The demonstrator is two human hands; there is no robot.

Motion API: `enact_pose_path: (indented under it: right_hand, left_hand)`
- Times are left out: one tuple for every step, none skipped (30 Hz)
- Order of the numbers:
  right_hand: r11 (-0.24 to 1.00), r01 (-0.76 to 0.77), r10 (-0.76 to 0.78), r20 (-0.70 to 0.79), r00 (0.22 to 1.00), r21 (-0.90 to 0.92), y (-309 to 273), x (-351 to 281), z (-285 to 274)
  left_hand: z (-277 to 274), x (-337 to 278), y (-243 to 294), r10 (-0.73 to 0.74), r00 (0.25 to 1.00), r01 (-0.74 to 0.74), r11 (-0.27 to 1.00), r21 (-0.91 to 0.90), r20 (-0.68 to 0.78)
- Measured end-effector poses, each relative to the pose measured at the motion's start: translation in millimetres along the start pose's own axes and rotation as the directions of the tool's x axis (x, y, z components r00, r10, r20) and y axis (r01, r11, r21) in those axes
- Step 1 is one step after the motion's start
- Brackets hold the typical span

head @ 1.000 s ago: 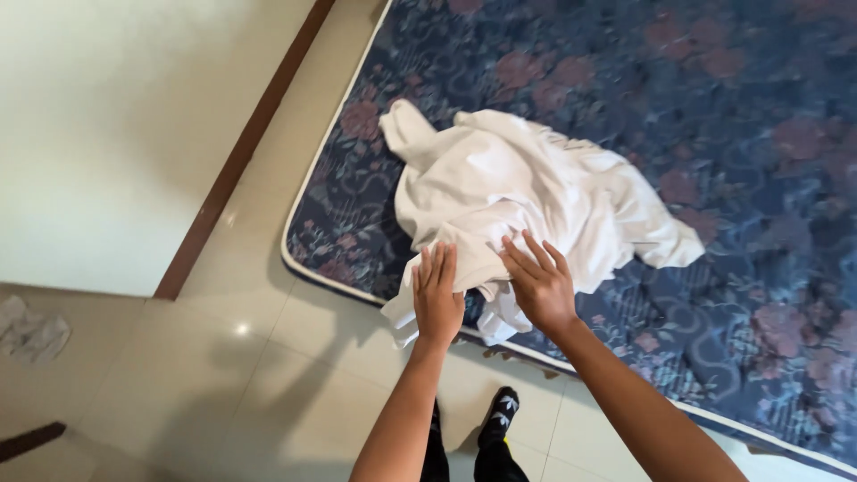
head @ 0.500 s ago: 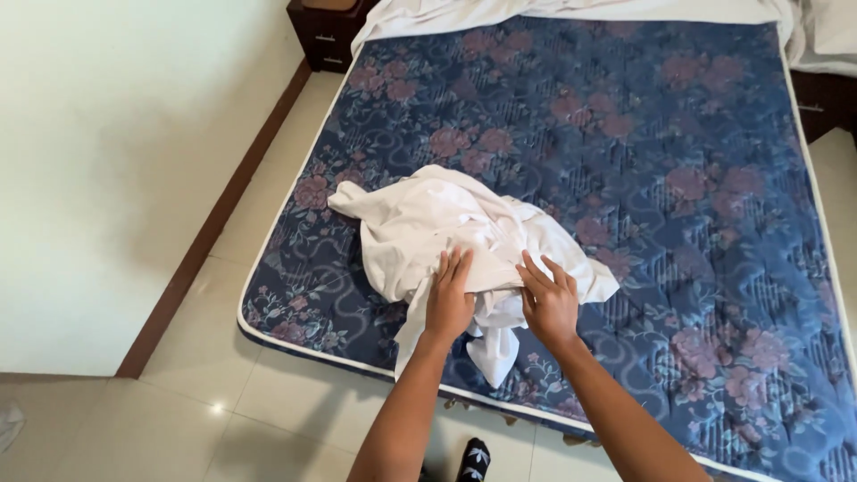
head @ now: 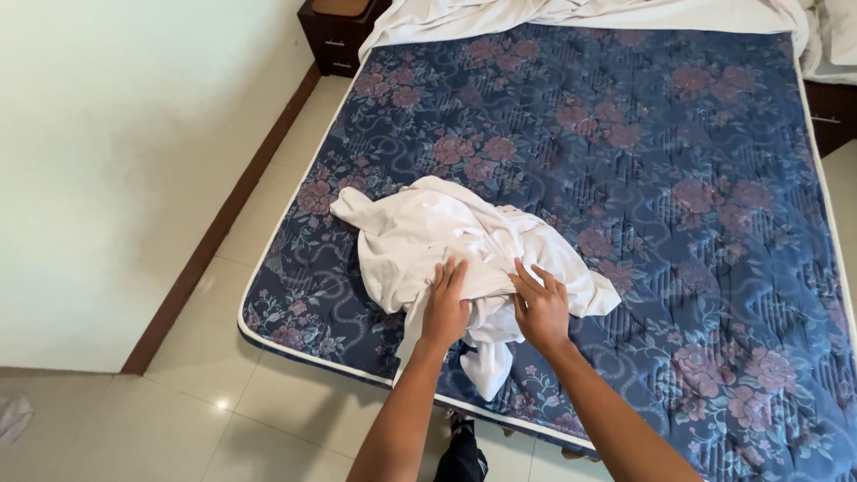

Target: The person folds a white sheet on a floral-patterned mattress and places it on a nearby table. They then spread a white fitted sheet over the mattress, smoothing it out and tucking the edges under.

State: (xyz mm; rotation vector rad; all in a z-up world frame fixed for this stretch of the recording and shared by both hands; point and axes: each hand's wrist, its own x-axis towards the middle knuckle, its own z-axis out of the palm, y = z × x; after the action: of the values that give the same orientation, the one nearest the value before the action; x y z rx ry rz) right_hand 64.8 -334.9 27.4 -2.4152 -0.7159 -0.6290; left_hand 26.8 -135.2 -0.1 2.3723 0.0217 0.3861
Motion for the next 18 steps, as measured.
enact_pose_path:
  right_hand:
    - [1.0, 0.002, -0.002, 0.008, 1.0, 0.004, -3.8, 0.1, -1.5]
    - [1.0, 0.005, -0.005, 0.031, 0.999, 0.012, -7.5, 0.4, -3.4]
    - [1.0, 0.007, -0.008, 0.046, 0.999, 0.016, -9.6, 4.9, -5.0]
    - [1.0, 0.01, -0.01, 0.044, 0.999, 0.017, -11.5, 5.9, -2.5]
    - [0.999, 0.041, -0.043, 0.053, 0.998, 0.027, -14.7, 3.5, -0.5]
    - [0.997, 0.073, -0.075, 0.06, 0.995, 0.038, -17.7, 1.0, 1.5]
    - [0.997, 0.07, -0.072, 0.064, 0.995, 0.039, -22.8, -0.3, 0.2]
    - [0.993, 0.111, -0.115, 0.096, 0.989, 0.047, -28.0, -1.3, -1.3]
    - [0.986, 0.156, -0.162, 0.123, 0.979, 0.054, -32.7, 1.9, -2.3]
    - [0.986, 0.157, -0.163, 0.121, 0.979, 0.053, -34.3, 1.5, -1.8]
    - [0.982, 0.182, -0.186, 0.196, 0.963, 0.038, -36.4, 1.0, -0.3]
    - [0.978, 0.208, -0.207, 0.271, 0.94, 0.025, -38.6, 0.4, 1.4]
    - [0.978, 0.207, -0.207, 0.272, 0.94, 0.029, -40.3, -0.3, 4.7]
    - [0.984, 0.176, -0.172, 0.325, 0.93, 0.016, -42.2, -0.8, 8.1]
    - [0.989, 0.148, -0.136, 0.372, 0.918, -0.003, -42.3, 1.6, 11.2]
    - [0.989, 0.148, -0.136, 0.37, 0.919, -0.004, -44.3, 2.5, 14.7]
    - [0.992, 0.126, -0.109, 0.396, 0.912, -0.019, -46.0, 4.2, 18.6]
    - [0.994, 0.105, -0.081, 0.42, 0.904, -0.034, -47.8, 6.0, 22.9]
  left_hand:
    - [1.1, -0.5, -1.1, -0.009, 1.0, 0.009, 1.0, 0.001, 0.0]
    - [2.2, -0.8, -1.8, -0.019, 1.0, 0.019, 1.0, -0.017, -0.002]
    - [3.0, 4.7, -2.4, -0.019, 1.0, 0.019, 0.999, -0.033, -0.005]
    - [2.2, 8.3, -2.6, -0.018, 1.0, 0.018, 0.999, -0.031, -0.007]
    - [1.8, 8.0, -2.9, -0.028, 1.0, 0.028, 0.999, -0.041, -0.001]
    - [1.7, 7.6, -3.2, -0.038, 0.999, 0.038, 0.998, -0.051, 0.006]
    - [5.6, 7.9, -7.8, -0.041, 0.999, 0.041, 0.998, -0.051, 0.009]
    - [9.4, 8.2, -12.1, -0.032, 0.999, 0.032, 0.999, -0.039, 0.004]
    - [12.0, 13.1, -16.6, -0.019, 1.0, 0.019, 0.999, -0.026, -0.006]
    - [12.9, 14.2, -15.4, -0.017, 1.0, 0.016, 1.0, -0.026, -0.007]
    - [13.1, 15.3, -15.1, -0.048, 0.999, 0.048, 0.999, -0.021, 0.003]
    - [13.3, 16.3, -15.0, -0.079, 0.997, 0.08, 0.997, -0.017, 0.013]
    - [15.8, 16.1, -19.1, -0.082, 0.997, 0.083, 0.996, -0.014, 0.014]
    - [18.2, 16.1, -23.4, -0.057, 0.998, 0.057, 0.998, -0.036, -0.012]
    - [21.1, 20.1, -26.8, -0.027, 0.999, 0.025, 0.998, -0.059, -0.041]
    - [23.0, 20.6, -30.3, -0.025, 0.999, 0.023, 0.998, -0.059, -0.041]
    - [24.7, 21.7, -34.2, 0.03, 0.996, -0.035, 0.997, -0.065, -0.084]
    - [26.4, 23.0, -38.3, 0.084, 0.988, -0.093, 0.993, -0.069, -0.126]
